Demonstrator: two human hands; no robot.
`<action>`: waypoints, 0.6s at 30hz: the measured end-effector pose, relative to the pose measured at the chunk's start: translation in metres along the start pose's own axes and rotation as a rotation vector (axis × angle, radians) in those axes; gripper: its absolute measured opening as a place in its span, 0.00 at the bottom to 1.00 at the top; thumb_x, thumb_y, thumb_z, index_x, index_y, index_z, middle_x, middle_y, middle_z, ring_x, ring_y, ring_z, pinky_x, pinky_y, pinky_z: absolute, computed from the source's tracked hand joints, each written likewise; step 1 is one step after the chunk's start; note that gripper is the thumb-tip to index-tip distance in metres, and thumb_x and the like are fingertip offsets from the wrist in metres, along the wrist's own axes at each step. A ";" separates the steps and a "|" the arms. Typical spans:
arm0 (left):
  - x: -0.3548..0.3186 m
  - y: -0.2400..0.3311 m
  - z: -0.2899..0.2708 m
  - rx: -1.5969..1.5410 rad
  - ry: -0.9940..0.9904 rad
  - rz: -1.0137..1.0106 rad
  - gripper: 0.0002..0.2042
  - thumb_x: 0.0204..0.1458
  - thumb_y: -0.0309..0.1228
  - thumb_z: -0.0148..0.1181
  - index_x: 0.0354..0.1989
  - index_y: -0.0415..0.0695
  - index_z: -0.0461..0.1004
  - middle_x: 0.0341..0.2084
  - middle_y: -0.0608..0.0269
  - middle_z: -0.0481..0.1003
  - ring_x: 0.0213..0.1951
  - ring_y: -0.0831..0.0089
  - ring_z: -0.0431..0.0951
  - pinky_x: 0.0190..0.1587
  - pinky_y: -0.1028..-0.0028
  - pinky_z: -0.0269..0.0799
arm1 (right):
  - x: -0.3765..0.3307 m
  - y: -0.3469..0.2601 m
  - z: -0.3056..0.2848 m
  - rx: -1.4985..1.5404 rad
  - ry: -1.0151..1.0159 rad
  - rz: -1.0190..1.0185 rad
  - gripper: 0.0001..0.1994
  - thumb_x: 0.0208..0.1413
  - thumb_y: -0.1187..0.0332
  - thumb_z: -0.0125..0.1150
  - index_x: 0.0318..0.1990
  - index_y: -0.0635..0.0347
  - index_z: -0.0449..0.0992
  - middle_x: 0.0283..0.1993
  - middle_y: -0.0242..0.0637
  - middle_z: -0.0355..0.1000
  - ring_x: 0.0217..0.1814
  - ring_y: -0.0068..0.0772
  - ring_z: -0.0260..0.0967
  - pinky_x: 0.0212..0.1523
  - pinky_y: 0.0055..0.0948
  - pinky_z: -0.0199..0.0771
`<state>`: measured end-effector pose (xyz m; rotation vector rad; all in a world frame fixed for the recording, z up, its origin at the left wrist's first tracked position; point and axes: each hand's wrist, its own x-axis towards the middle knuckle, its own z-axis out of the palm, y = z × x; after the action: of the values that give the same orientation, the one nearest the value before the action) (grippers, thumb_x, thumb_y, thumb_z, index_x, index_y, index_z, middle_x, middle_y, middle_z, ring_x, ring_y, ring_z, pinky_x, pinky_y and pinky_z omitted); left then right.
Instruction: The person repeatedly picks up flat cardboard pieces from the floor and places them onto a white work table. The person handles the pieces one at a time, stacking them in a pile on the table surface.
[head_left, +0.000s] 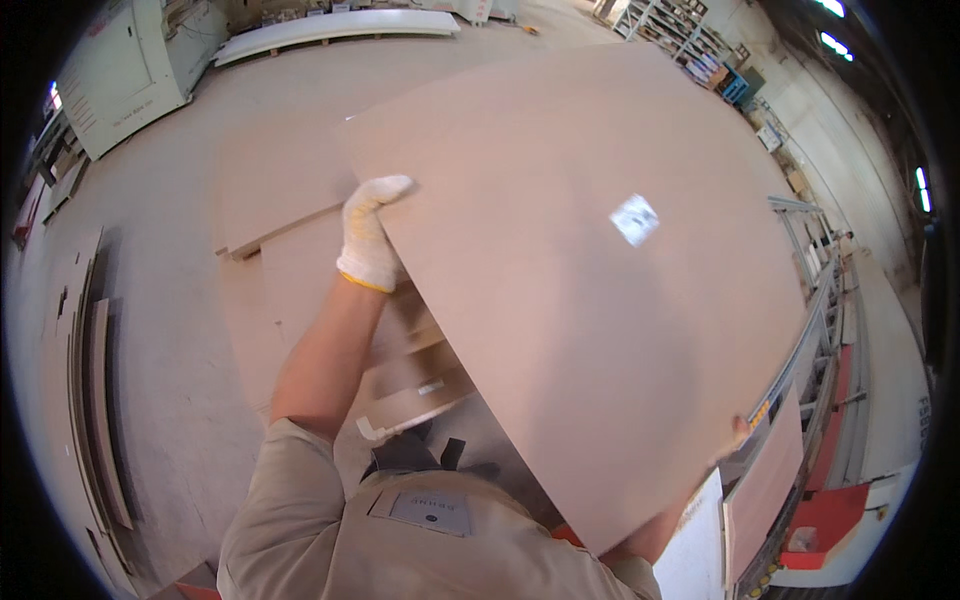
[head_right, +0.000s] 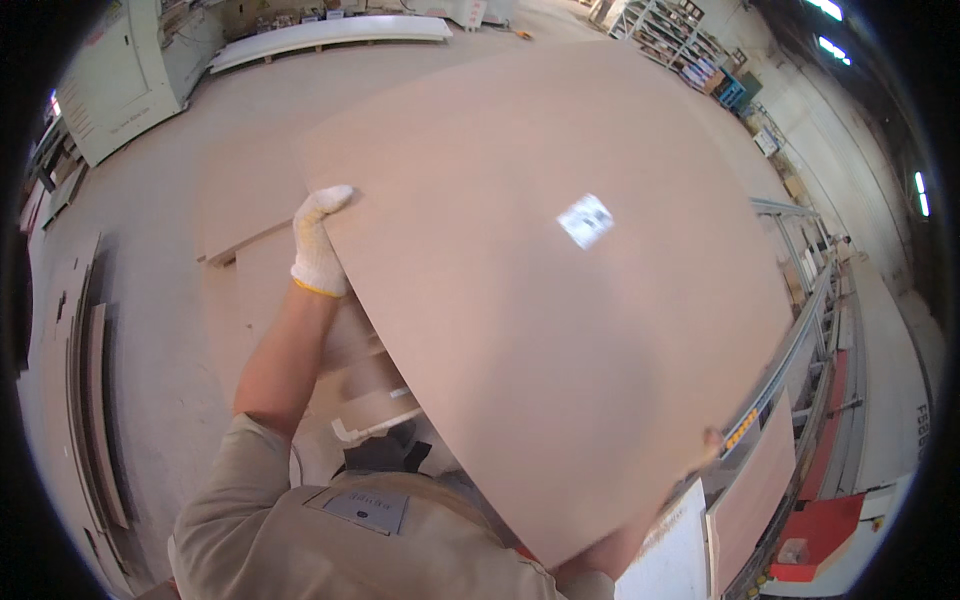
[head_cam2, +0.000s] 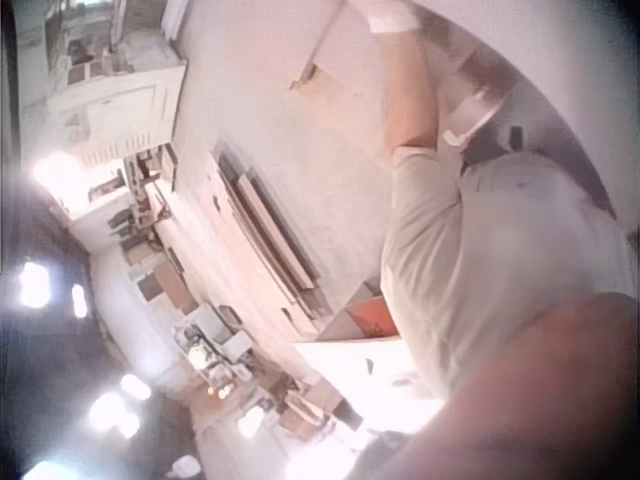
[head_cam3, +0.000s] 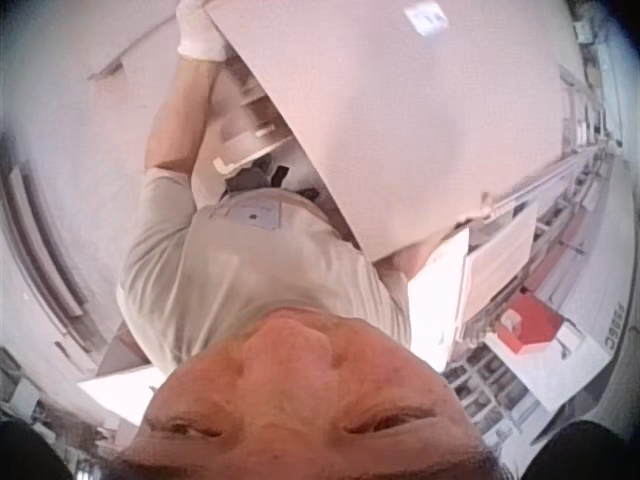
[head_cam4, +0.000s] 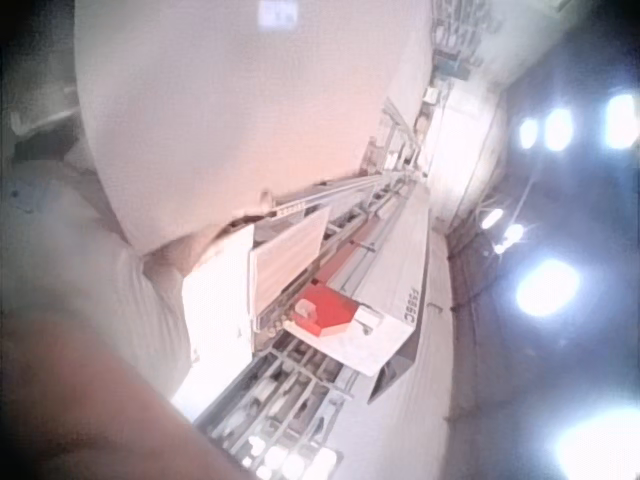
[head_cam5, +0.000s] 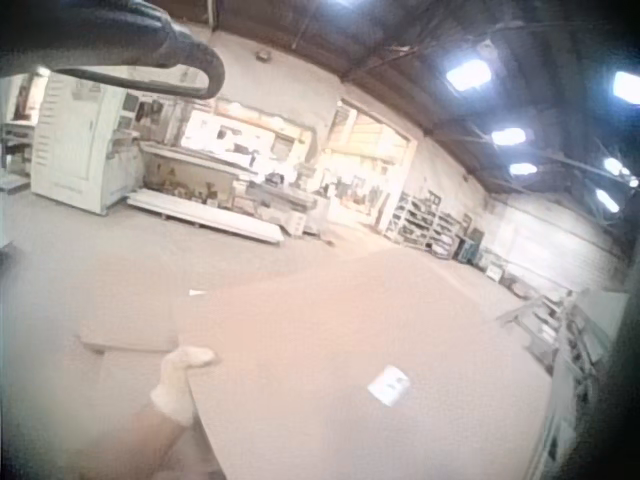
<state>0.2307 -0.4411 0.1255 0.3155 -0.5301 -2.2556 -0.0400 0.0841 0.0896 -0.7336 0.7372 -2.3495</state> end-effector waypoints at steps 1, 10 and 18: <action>0.023 0.021 -0.040 0.030 0.013 0.062 0.15 0.54 0.32 0.63 0.48 0.41 0.78 0.43 0.59 0.82 0.44 0.62 0.83 0.48 0.61 0.82 | 0.041 0.039 0.047 0.205 -0.120 0.184 0.41 0.54 0.53 0.61 0.73 0.66 0.63 0.68 0.56 0.68 0.66 0.60 0.70 0.66 0.55 0.74; 0.051 0.083 -0.122 0.189 0.245 0.105 0.12 0.62 0.32 0.64 0.50 0.40 0.79 0.45 0.59 0.82 0.45 0.64 0.83 0.49 0.63 0.81 | 0.120 0.239 0.123 0.032 0.395 0.035 0.35 0.48 0.60 0.59 0.66 0.62 0.69 0.63 0.45 0.72 0.64 0.51 0.72 0.64 0.51 0.77; 0.039 0.111 -0.122 0.408 0.387 0.090 0.14 0.65 0.36 0.64 0.50 0.38 0.81 0.45 0.55 0.83 0.44 0.63 0.83 0.49 0.63 0.80 | 0.137 0.296 0.157 0.179 0.307 0.211 0.29 0.48 0.64 0.62 0.60 0.63 0.75 0.59 0.45 0.75 0.62 0.49 0.74 0.64 0.50 0.78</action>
<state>0.3234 -0.5711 0.0674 0.8942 -0.7735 -1.9187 0.0666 -0.2596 0.0551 -0.2084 0.6817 -2.3179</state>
